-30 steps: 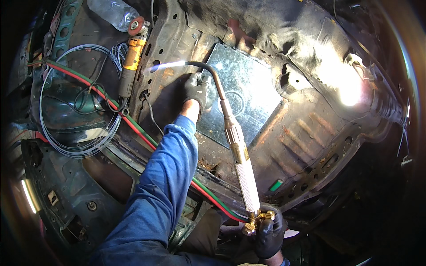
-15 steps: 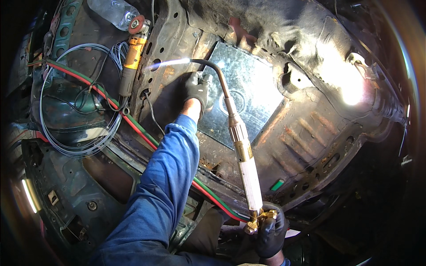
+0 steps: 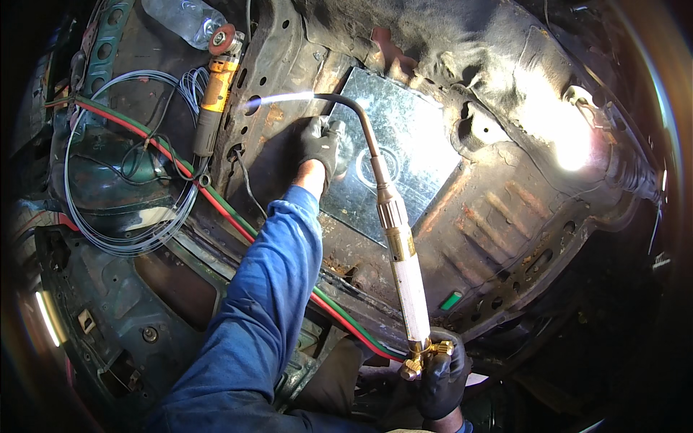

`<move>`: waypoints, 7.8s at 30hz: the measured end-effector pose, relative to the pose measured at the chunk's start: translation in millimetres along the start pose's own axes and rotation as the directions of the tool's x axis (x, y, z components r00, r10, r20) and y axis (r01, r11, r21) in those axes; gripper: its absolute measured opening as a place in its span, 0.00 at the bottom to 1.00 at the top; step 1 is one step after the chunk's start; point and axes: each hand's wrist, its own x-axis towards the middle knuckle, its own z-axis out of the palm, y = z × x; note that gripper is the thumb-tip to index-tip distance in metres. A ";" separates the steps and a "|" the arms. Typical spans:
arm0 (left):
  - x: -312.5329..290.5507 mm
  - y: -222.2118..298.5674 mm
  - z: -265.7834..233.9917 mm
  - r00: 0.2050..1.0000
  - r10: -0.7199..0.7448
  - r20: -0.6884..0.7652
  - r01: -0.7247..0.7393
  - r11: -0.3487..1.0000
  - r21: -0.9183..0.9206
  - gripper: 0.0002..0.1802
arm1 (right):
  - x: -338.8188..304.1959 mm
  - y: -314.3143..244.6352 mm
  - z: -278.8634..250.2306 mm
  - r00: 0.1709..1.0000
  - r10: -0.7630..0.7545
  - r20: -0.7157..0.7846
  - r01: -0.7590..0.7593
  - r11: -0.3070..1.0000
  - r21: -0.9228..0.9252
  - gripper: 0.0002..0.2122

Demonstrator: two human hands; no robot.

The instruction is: The person uses a handheld torch to heat a rectangular metal panel attached to a vehicle's underbody. They repeatedly apply the flame to the panel's surface and edges, then touch the panel with a gloved hand to check its temperature.

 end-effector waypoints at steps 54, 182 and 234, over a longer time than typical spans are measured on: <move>-15.6 30.5 6.8 0.997 -0.074 -0.012 0.075 0.991 0.107 0.12 | 16.8 -3.5 15.1 0.973 -0.133 -0.186 0.088 0.969 -0.233 0.25; -17.0 31.8 11.4 0.991 -0.130 -0.034 0.131 0.991 0.016 0.15 | 107.7 41.6 98.6 0.969 0.055 -0.240 0.016 0.958 0.285 0.20; -18.9 33.1 8.6 0.992 -0.119 -0.038 0.121 0.992 0.035 0.14 | 107.9 38.5 100.9 0.967 0.003 -0.255 0.048 0.980 0.193 0.20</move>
